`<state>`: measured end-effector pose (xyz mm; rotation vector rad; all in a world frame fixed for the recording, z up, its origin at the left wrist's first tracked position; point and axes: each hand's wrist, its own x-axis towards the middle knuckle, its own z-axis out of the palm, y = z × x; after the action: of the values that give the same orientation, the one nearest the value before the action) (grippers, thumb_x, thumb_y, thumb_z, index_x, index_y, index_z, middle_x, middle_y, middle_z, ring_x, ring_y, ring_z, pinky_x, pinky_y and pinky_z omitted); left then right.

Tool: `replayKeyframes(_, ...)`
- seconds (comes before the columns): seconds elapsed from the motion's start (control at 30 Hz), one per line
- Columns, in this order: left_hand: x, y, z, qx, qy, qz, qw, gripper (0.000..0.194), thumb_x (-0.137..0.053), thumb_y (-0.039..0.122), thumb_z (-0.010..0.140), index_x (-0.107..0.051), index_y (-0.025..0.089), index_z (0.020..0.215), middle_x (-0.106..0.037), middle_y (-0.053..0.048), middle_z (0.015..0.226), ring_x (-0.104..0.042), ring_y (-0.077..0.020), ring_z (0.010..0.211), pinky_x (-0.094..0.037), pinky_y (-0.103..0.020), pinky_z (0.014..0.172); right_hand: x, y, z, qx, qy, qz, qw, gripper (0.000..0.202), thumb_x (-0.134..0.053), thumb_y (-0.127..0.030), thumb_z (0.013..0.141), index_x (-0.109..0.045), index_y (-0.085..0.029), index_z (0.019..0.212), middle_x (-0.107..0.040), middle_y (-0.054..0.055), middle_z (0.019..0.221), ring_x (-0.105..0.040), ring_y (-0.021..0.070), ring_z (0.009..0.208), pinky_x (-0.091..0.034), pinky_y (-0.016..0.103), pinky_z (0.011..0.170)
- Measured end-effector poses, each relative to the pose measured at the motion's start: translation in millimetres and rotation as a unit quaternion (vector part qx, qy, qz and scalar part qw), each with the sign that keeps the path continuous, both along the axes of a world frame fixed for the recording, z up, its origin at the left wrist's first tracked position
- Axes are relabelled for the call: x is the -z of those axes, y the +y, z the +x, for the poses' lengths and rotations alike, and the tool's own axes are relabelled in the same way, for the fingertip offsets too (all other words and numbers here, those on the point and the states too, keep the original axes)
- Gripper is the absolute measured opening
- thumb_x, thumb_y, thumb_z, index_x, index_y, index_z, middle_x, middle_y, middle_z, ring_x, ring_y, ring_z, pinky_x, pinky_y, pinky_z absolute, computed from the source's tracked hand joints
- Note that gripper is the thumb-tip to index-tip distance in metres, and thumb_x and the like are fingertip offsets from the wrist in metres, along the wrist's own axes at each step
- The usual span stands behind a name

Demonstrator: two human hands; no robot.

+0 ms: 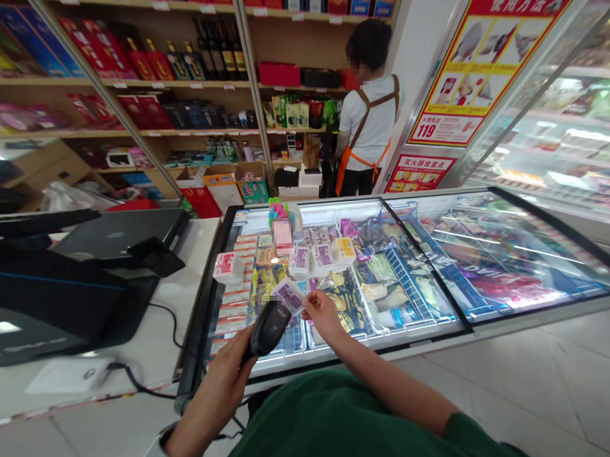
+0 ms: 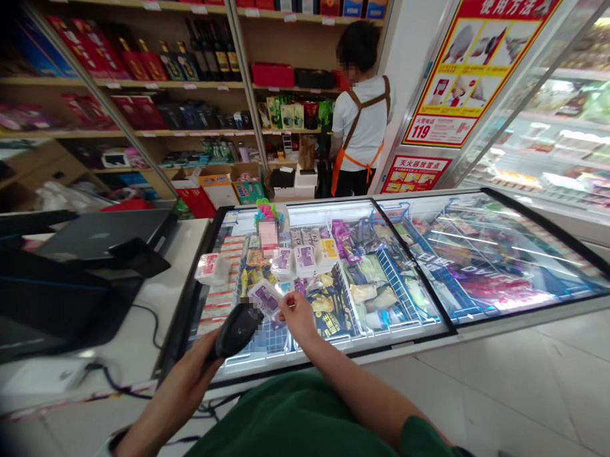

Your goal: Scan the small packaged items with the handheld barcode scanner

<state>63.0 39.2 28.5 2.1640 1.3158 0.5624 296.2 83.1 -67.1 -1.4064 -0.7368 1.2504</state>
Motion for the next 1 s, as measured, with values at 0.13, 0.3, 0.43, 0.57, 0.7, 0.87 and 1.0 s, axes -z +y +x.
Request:
replayKeyframes(0.13,4.0,-3.7,-1.8,0.007,0.011,-0.003,1.000,0.046,-0.045,0.027,0.090,-0.045,0.017,0.135,-0.056,-0.014,0.134,-0.053,-0.0250,0.124,-0.043,-0.042,0.104,-3.3,-2.0,-2.6,-0.001,0.002,0.001,1.000,0.020,-0.069,-0.030,0.071,-0.055,-0.019,0.079,-0.057,-0.004,0.063,-0.062,0.0138,0.052,-0.056,0.026,0.051)
replayKeyframes(0.3,9.1,-6.6,-4.8,0.001,0.025,-0.009,1.000,0.046,-0.043,0.028,0.091,-0.042,0.014,0.135,-0.054,-0.015,0.135,-0.050,-0.0243,0.127,-0.040,-0.042,0.107,-3.6,-2.9,-4.3,-0.002,0.025,-0.015,1.000,0.021,-0.071,-0.028,0.070,-0.055,-0.018,0.077,-0.057,-0.004,0.059,-0.061,0.0131,0.049,-0.055,0.026,0.050)
replayKeyframes(0.43,9.8,-8.1,-6.3,-0.006,0.017,-0.012,1.000,0.047,-0.043,0.029,0.091,-0.042,0.013,0.135,-0.053,-0.016,0.135,-0.050,-0.0251,0.127,-0.041,-0.042,0.106,10.9,-7.3,-5.3,0.008,0.098,-0.105,0.990,0.023,-0.074,-0.027,0.070,-0.053,-0.017,0.075,-0.059,-0.003,0.055,-0.062,0.0133,0.050,-0.056,0.026,0.053)
replayKeyframes(0.57,14.6,-10.3,-12.6,-0.013,0.012,-0.002,1.000,0.047,-0.044,0.029,0.091,-0.041,0.014,0.135,-0.053,-0.016,0.136,-0.050,-0.0253,0.127,-0.040,-0.042,0.106,32.8,-9.0,-4.2,0.040,0.170,-0.176,0.969,0.022,-0.074,-0.022,0.071,-0.053,-0.017,0.071,-0.062,-0.001,0.056,-0.062,0.0119,0.051,-0.057,0.026,0.056)
replayKeyframes(0.7,18.9,-12.6,-20.6,-0.019,0.019,0.021,0.999,0.047,-0.045,0.028,0.091,-0.041,0.016,0.136,-0.056,-0.015,0.133,-0.052,-0.0260,0.125,-0.043,-0.042,0.104,49.6,1.0,-0.5,0.085,0.176,-0.192,0.962,0.022,-0.072,-0.018,0.073,-0.051,-0.017,0.066,-0.061,0.000,0.053,-0.061,0.0113,0.049,-0.057,0.025,0.057)
replayKeyframes(0.87,22.0,-15.2,-28.0,-0.025,0.027,0.044,0.998,0.046,-0.045,0.028,0.091,-0.043,0.016,0.135,-0.057,-0.014,0.133,-0.054,-0.0264,0.123,-0.044,-0.043,0.103,63.3,15.8,3.8,0.106,0.144,-0.186,0.966,0.021,-0.072,-0.018,0.074,-0.053,-0.015,0.066,-0.062,0.001,0.053,-0.063,0.0115,0.050,-0.058,0.023,0.059)
replayKeyframes(1.0,27.7,-15.8,-34.3,-0.032,0.028,0.046,0.998,0.046,-0.046,0.029,0.091,-0.043,0.014,0.135,-0.057,-0.015,0.133,-0.054,-0.0260,0.123,-0.044,-0.043,0.103,68.8,16.6,7.0,0.113,0.107,-0.196,0.968,0.025,-0.074,-0.023,0.073,-0.051,-0.016,0.066,-0.063,0.002,0.052,-0.062,0.0137,0.046,-0.056,0.023,0.049)
